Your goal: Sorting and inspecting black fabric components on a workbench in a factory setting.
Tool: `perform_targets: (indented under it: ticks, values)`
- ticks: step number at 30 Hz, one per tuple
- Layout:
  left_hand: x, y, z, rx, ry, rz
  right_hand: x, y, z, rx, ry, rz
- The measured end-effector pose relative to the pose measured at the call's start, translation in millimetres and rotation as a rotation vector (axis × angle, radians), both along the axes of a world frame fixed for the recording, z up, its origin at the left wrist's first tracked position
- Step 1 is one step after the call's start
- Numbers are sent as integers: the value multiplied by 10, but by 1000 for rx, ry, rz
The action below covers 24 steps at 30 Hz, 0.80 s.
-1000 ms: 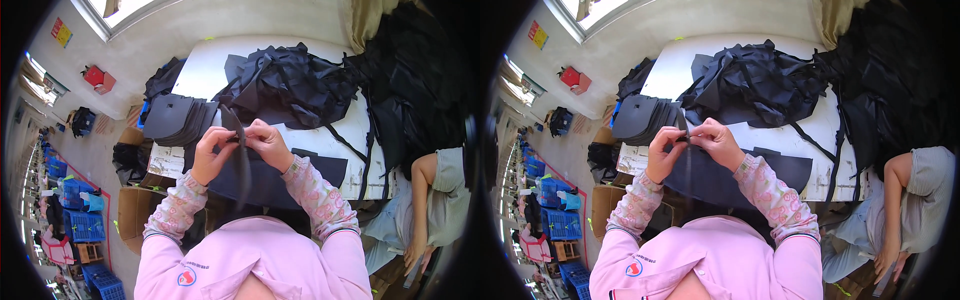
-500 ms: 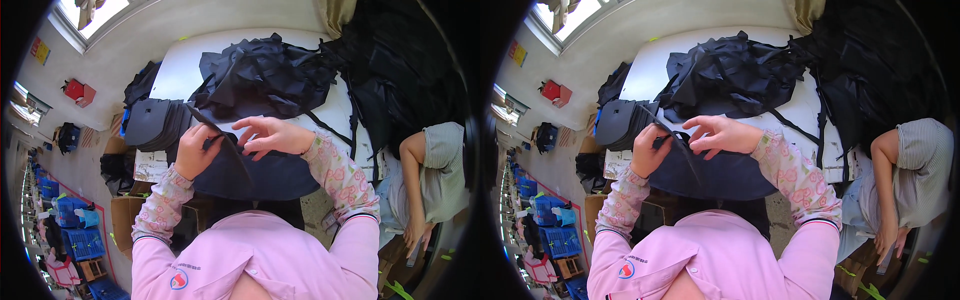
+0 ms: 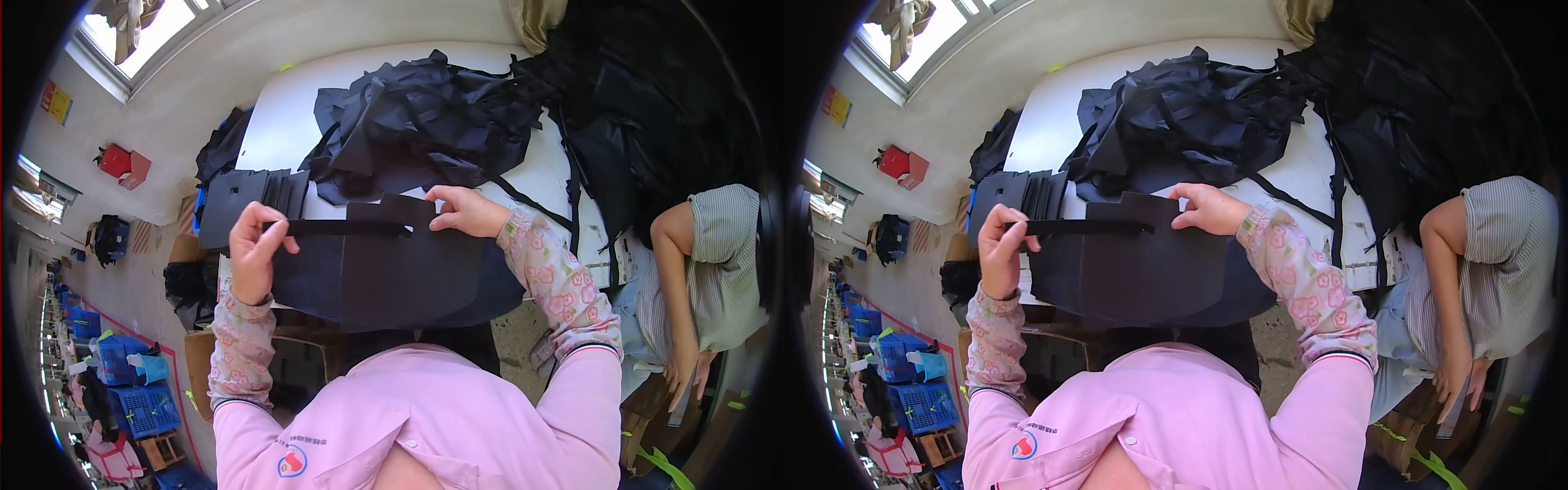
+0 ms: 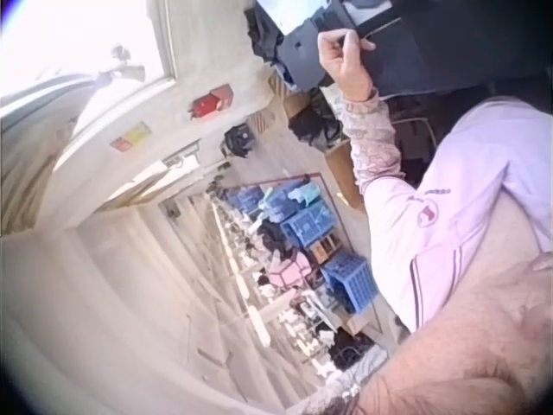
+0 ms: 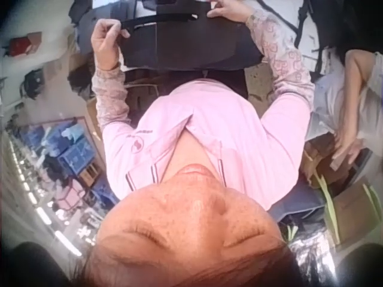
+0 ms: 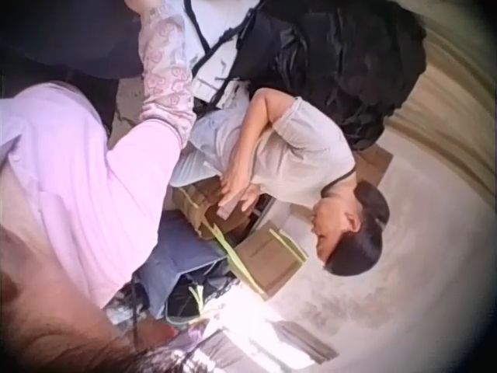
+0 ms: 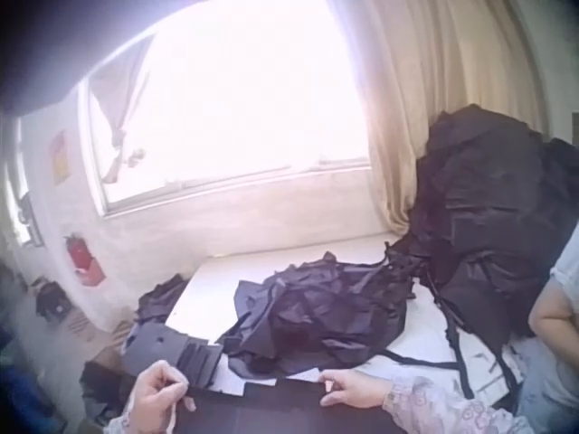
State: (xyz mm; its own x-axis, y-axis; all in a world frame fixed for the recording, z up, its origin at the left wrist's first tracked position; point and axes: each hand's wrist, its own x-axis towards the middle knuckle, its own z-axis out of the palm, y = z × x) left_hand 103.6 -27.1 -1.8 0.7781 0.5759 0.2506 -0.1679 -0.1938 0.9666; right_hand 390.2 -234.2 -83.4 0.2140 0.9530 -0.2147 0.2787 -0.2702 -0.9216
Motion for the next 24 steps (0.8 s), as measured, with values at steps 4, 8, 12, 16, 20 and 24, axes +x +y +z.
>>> perform_targets:
  ticks: [4,8,12,16,20,24]
  values:
    - [-425,358,-116,-220,39,163,275,-343,-345,-102,-244,14]
    - [-902,866,-521,-290,119,321,418,-689,-645,-231,-463,-17]
    - [-910,1068,-805,574,661,443,274,-846,-571,-226,-532,-93]
    - [182,292,-482,960,351,123,165,-900,-524,-177,-631,-96]
    - [1192,-219,-682,668,403,-575,3,-890,-317,-81,-705,-83]
    - [1856,-454,-1093,354,602,-935,-151,-860,-182,-13,-812,-92]
